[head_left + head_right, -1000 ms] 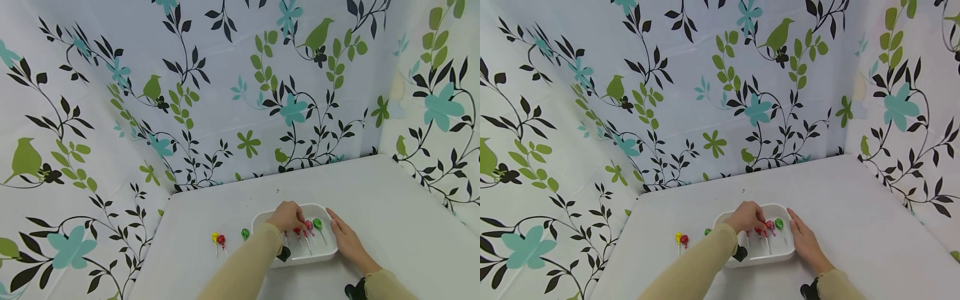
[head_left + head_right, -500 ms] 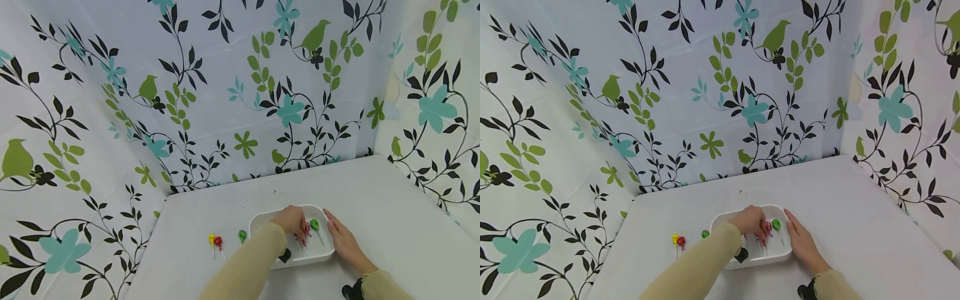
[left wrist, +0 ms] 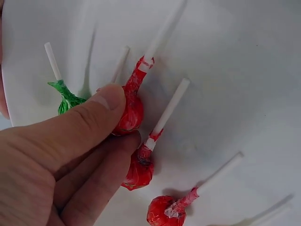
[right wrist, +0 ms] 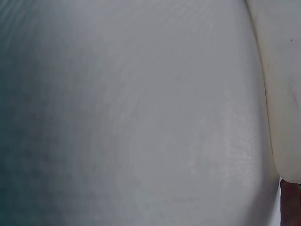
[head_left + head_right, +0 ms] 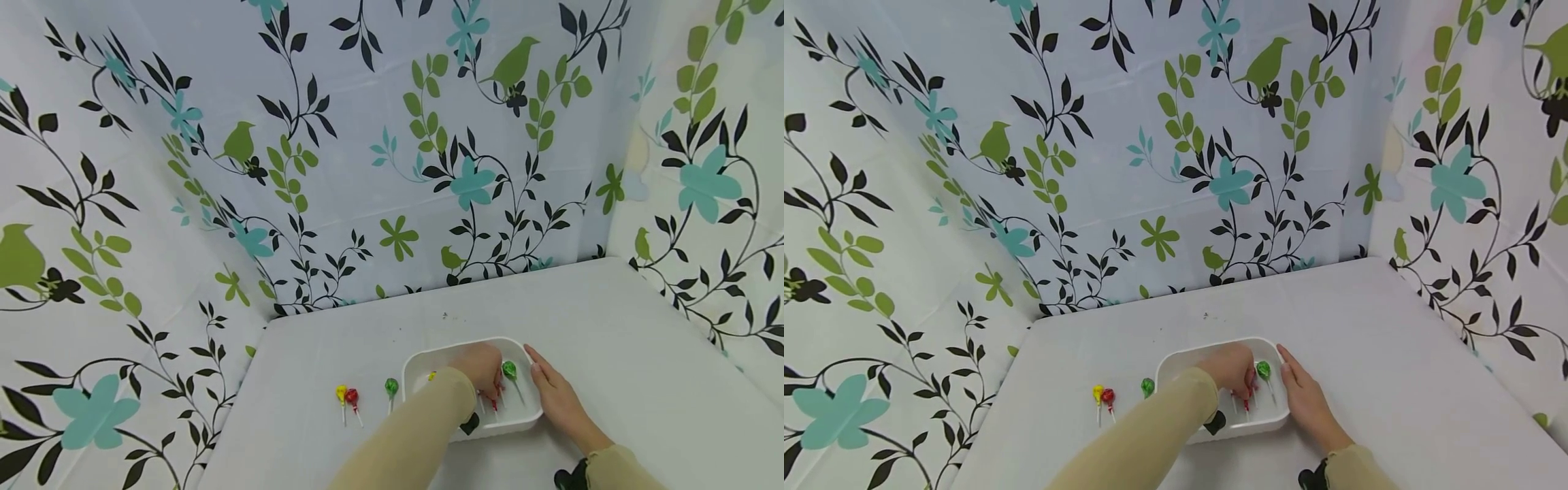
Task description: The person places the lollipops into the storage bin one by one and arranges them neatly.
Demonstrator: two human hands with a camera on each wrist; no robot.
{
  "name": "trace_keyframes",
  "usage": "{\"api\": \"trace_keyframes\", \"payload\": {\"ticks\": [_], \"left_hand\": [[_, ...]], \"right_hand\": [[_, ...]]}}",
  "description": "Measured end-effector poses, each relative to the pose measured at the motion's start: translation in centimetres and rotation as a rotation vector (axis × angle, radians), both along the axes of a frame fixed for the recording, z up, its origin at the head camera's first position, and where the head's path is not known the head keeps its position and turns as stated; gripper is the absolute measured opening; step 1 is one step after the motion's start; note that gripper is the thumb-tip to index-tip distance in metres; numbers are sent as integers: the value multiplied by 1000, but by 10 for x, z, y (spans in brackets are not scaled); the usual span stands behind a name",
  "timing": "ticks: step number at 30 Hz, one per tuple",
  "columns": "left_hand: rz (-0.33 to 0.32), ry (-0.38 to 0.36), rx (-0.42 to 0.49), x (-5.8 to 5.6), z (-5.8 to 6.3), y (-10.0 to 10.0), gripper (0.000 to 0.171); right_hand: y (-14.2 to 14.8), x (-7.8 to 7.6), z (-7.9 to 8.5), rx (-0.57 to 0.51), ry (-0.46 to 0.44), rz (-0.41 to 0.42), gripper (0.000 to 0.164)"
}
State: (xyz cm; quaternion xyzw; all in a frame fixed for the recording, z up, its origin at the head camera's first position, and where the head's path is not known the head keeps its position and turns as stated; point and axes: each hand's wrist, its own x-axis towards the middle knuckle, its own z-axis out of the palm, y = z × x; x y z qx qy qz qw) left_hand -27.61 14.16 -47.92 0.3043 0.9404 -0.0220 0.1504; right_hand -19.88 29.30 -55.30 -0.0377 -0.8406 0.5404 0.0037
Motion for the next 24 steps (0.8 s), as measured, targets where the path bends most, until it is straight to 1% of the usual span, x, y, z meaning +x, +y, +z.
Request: {"api": "trace_keyframes", "payload": {"ticks": [6,9,11,13,15,18,20,21,24], "left_hand": [[17,-1,5,0,2,1,35],[18,9,9,-2,5,2,33],[25,14,13,-4,9,0,30],[54,9,22,-7,14,-1,26],[99,-21,45,-10,22,-4,22],[145,-53,99,-13,41,-11,13],[158,-76,168,-16,54,-18,11],[154,-82,208,-18,60,-22,12],[167,-129,356,-23,77,-39,17]], "right_hand": [[0,0,1,11,9,-5,55],[0,0,1,14,4,-4,55],[-1,-1,2,13,1,0,56],[-2,-1,2,11,1,5,57],[-3,-1,2,13,2,9,57],[-3,-1,2,19,-7,18,58],[-2,-1,2,28,-16,18,59],[-2,-1,2,31,-23,19,59],[-2,-3,1,34,-36,24,60]]}}
